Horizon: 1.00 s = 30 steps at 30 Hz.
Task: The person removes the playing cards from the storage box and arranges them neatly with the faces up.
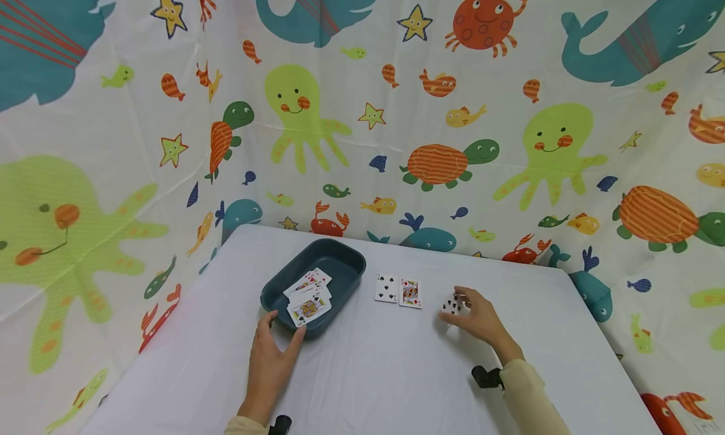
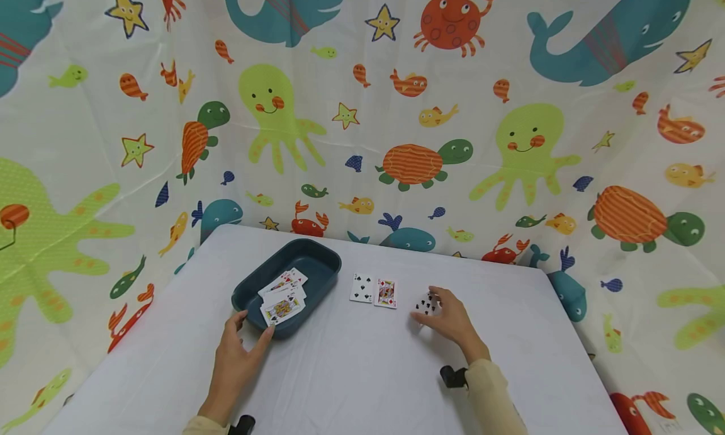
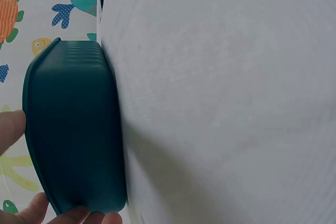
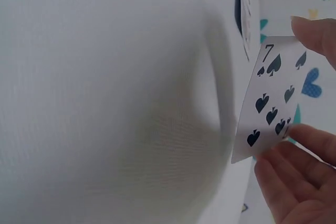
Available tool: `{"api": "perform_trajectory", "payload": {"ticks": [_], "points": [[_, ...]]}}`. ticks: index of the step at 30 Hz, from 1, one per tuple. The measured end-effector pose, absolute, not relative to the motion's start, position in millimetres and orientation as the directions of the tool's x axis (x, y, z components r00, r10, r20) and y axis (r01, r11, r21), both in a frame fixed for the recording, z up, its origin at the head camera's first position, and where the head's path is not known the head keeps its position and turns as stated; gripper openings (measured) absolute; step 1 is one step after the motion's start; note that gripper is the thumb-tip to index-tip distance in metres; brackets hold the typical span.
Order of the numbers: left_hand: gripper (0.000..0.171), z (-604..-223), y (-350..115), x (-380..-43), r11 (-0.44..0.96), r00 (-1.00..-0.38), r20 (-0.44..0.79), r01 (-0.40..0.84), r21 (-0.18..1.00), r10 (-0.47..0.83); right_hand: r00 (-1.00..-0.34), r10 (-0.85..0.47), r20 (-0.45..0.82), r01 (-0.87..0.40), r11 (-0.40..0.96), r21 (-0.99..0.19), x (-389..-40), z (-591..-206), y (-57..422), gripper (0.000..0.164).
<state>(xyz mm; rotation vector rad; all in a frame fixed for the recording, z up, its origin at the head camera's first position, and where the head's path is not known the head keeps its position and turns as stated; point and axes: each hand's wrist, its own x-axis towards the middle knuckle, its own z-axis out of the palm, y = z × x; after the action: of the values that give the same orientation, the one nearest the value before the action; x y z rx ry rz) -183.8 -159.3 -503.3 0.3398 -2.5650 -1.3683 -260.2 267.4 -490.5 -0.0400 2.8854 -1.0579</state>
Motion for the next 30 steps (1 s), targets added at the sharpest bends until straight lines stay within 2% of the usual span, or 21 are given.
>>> {"api": "perform_trajectory", "payload": {"ticks": [9, 30], "points": [[0.078, -501.9, -160.6, -183.1, 0.546, -0.953, 0.054, -0.125, 0.829, -0.299, -0.988, -0.15, -0.032, -0.1, 0.786, -0.61, -278.0, -489.0, 266.3, 0.086], [0.079, -500.7, -157.2, -176.5, 0.552, -0.949, 0.038, -0.15, 0.82, -0.314, -0.923, -0.341, -0.178, -0.203, 0.825, -0.527, -315.7, -480.5, 251.7, 0.084]]}}
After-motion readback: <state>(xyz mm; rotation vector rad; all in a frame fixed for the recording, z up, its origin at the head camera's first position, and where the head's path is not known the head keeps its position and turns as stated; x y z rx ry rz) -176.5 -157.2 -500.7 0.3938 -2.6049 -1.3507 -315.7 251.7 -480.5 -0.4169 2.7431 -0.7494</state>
